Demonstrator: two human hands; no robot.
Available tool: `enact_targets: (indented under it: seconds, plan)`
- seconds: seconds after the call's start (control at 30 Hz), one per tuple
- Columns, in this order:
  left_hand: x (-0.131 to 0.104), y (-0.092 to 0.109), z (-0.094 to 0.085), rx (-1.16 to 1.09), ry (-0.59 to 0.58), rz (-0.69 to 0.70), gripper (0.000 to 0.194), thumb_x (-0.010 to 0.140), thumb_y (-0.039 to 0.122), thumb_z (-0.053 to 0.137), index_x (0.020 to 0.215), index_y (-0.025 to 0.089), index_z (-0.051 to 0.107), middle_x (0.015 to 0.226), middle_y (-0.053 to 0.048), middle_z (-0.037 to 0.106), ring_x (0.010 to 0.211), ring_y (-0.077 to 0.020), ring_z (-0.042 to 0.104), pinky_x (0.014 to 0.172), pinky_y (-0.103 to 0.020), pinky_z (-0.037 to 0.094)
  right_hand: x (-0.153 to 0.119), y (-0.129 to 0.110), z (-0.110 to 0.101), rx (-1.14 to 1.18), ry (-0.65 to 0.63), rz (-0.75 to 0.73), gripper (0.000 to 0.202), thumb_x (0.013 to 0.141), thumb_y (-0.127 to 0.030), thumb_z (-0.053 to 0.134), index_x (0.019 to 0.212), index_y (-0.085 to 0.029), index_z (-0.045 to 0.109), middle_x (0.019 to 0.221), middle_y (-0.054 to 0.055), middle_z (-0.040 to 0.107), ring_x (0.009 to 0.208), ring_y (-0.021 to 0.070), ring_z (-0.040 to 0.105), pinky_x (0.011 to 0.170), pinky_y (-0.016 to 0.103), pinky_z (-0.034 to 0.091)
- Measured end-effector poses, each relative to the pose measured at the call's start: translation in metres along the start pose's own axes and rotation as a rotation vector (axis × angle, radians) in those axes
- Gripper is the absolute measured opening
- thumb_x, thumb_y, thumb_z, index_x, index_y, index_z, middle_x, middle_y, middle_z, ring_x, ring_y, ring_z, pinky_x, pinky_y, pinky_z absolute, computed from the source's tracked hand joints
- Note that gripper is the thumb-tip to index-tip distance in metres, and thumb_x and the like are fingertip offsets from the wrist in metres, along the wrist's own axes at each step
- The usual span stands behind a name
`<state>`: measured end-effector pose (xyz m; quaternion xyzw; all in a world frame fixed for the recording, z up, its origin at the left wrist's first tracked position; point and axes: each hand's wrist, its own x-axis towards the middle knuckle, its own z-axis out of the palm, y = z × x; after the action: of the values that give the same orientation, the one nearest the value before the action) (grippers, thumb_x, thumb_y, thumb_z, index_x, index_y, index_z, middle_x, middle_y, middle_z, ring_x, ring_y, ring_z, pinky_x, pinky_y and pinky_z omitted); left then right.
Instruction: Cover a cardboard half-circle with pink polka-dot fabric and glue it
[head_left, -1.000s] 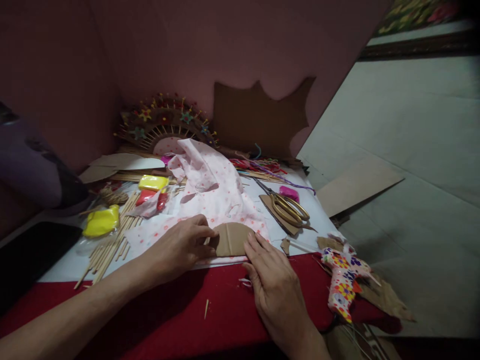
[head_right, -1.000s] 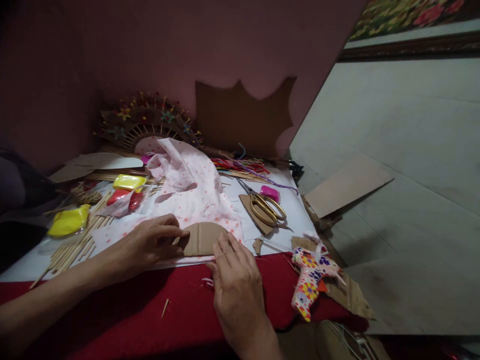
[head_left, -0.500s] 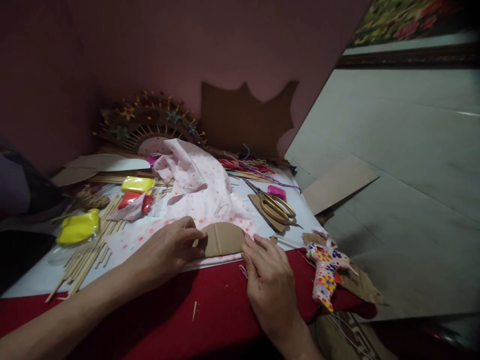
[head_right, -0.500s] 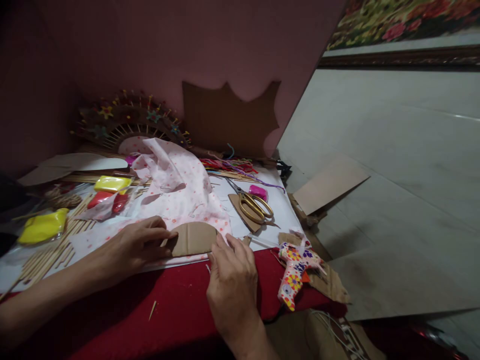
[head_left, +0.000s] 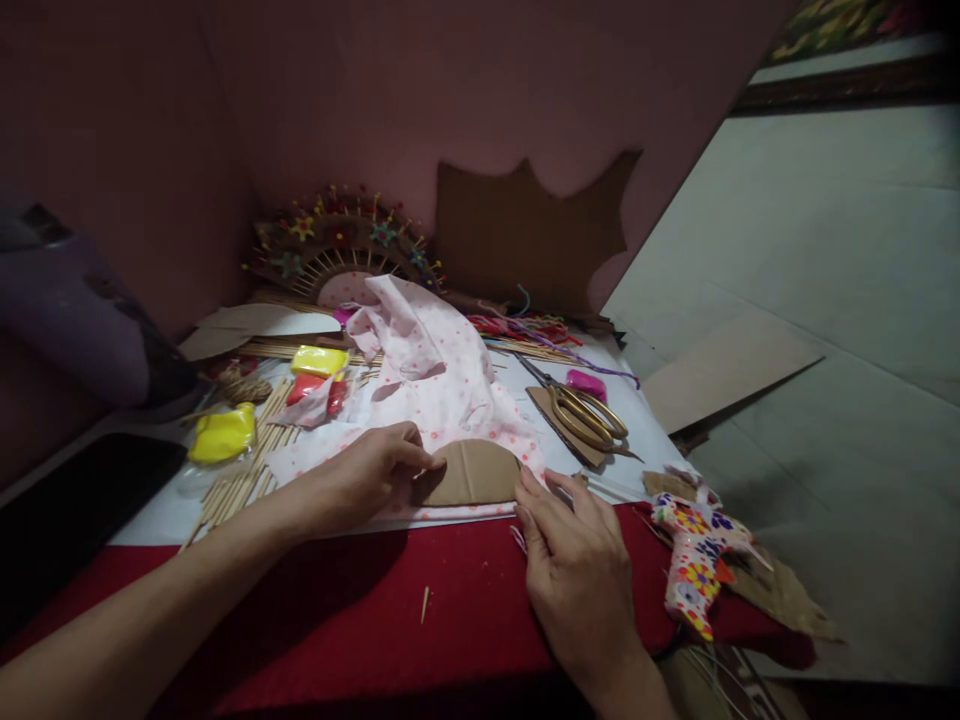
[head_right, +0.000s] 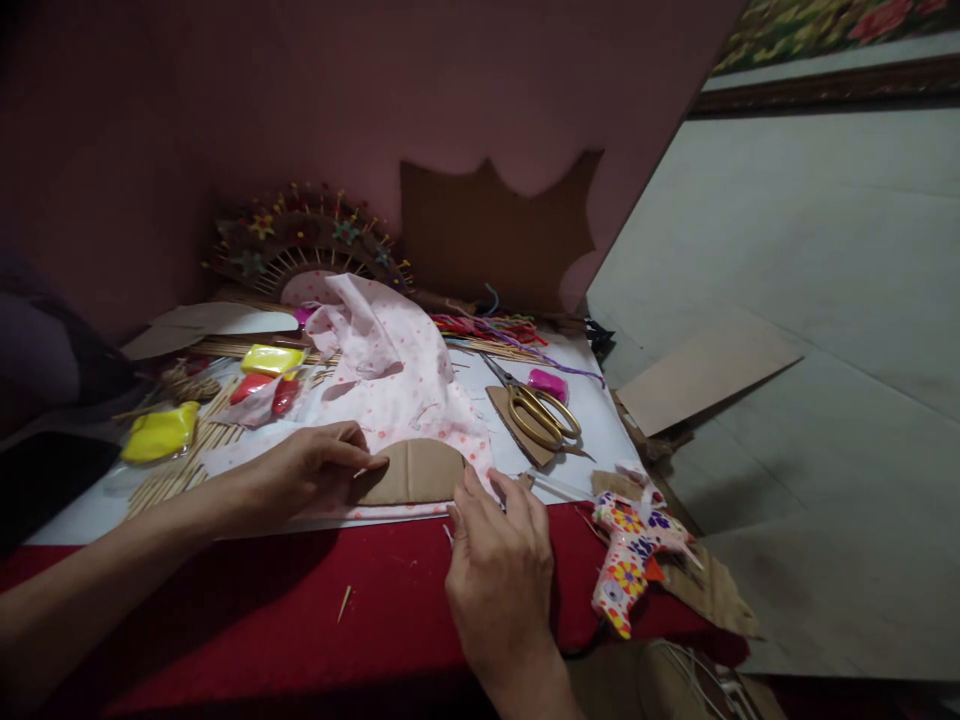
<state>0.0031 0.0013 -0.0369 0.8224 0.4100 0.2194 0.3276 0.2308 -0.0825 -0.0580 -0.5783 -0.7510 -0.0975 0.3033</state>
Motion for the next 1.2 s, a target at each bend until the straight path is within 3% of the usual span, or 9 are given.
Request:
enact_targets:
  seconds: [0.27,0.4,0.6,0.7,0.8,0.93,1.0,1.07,1.2]
  plan:
    - [0.003,0.016,-0.009,0.027,-0.107,-0.029,0.031,0.087,0.037,0.05,0.072,0.016,0.068,0.073,-0.001,0.051,0.063,-0.0112,0.05,0.058,-0.025,0.038,0.002,-0.001,-0.001,0.022,-0.009,0.017,0.026,0.086,-0.011,0.047,0.103,-0.017,0.066,0.111,0.005,0.069,0.103,0.0268,0.054,0.087,0.045,0.04]
    - [0.006,0.019,-0.001,0.084,0.034,-0.103,0.022,0.08,0.038,0.058,0.085,0.018,0.067,0.078,-0.003,0.057,0.068,-0.0149,0.053,0.061,-0.027,0.039,0.001,-0.002,-0.001,0.044,-0.009,0.021,0.026,0.086,-0.01,0.047,0.102,-0.016,0.066,0.111,0.006,0.069,0.101,0.026,0.056,0.086,0.043,0.041]
    - [0.012,0.024,0.011,0.153,0.129,-0.274,0.047,0.067,0.036,0.068,0.108,0.017,0.056,0.085,-0.005,0.063,0.074,-0.0214,0.056,0.062,-0.03,0.038,-0.001,-0.003,0.003,0.073,0.01,0.013,0.027,0.087,-0.01,0.047,0.106,-0.012,0.066,0.114,0.009,0.067,0.101,0.0258,0.057,0.091,0.045,0.04]
    - [0.018,0.026,0.008,-0.053,0.096,-0.329,0.03,0.063,0.036,0.068,0.085,0.016,0.062,0.068,-0.001,0.06,0.064,-0.0188,0.053,0.056,-0.028,0.036,-0.001,-0.003,0.003,0.116,0.003,0.028,0.028,0.087,-0.011,0.047,0.108,-0.014,0.066,0.119,0.009,0.065,0.104,0.0258,0.057,0.093,0.047,0.039]
    - [0.021,0.029,-0.001,-0.41,0.054,-0.423,0.026,0.061,0.037,0.069,0.058,0.016,0.055,0.051,0.003,0.05,0.048,-0.0117,0.044,0.046,-0.024,0.028,0.001,-0.001,-0.002,0.254,0.095,0.053,0.027,0.088,-0.012,0.048,0.109,-0.016,0.065,0.118,0.009,0.065,0.108,0.0239,0.056,0.093,0.044,0.041]
    - [0.017,0.031,-0.013,-0.853,0.131,-0.446,0.029,0.059,0.033,0.075,0.056,0.015,0.053,0.046,0.005,0.047,0.037,-0.0057,0.036,0.038,-0.019,0.022,0.008,-0.006,-0.015,0.573,0.329,0.264,0.022,0.09,-0.023,0.049,0.101,-0.018,0.067,0.106,0.009,0.069,0.099,0.0198,0.06,0.087,0.036,0.046]
    - [0.013,0.032,-0.013,-1.012,0.14,-0.415,0.029,0.059,0.032,0.078,0.058,0.014,0.054,0.047,0.004,0.05,0.037,-0.0058,0.041,0.038,-0.018,0.027,0.013,-0.016,-0.018,0.781,0.255,0.433,0.027,0.092,-0.033,0.046,0.095,-0.017,0.068,0.094,0.009,0.07,0.086,0.0183,0.064,0.078,0.033,0.05]
    - [0.009,0.032,-0.01,-1.093,0.138,-0.371,0.03,0.06,0.032,0.079,0.061,0.014,0.056,0.048,0.002,0.055,0.039,-0.0068,0.047,0.038,-0.017,0.032,0.02,-0.029,-0.017,1.025,0.075,0.544,0.038,0.091,-0.045,0.042,0.092,-0.015,0.066,0.084,0.009,0.07,0.07,0.0162,0.063,0.063,0.029,0.051]
    - [0.004,0.034,0.0,-1.128,0.183,-0.283,0.03,0.059,0.031,0.081,0.065,0.012,0.058,0.053,-0.002,0.062,0.042,-0.0091,0.053,0.041,-0.018,0.04,0.033,-0.055,-0.003,1.369,-0.158,0.571,0.043,0.081,-0.054,0.055,0.097,-0.014,0.057,0.08,0.007,0.069,0.054,0.0114,0.06,0.046,0.021,0.047]
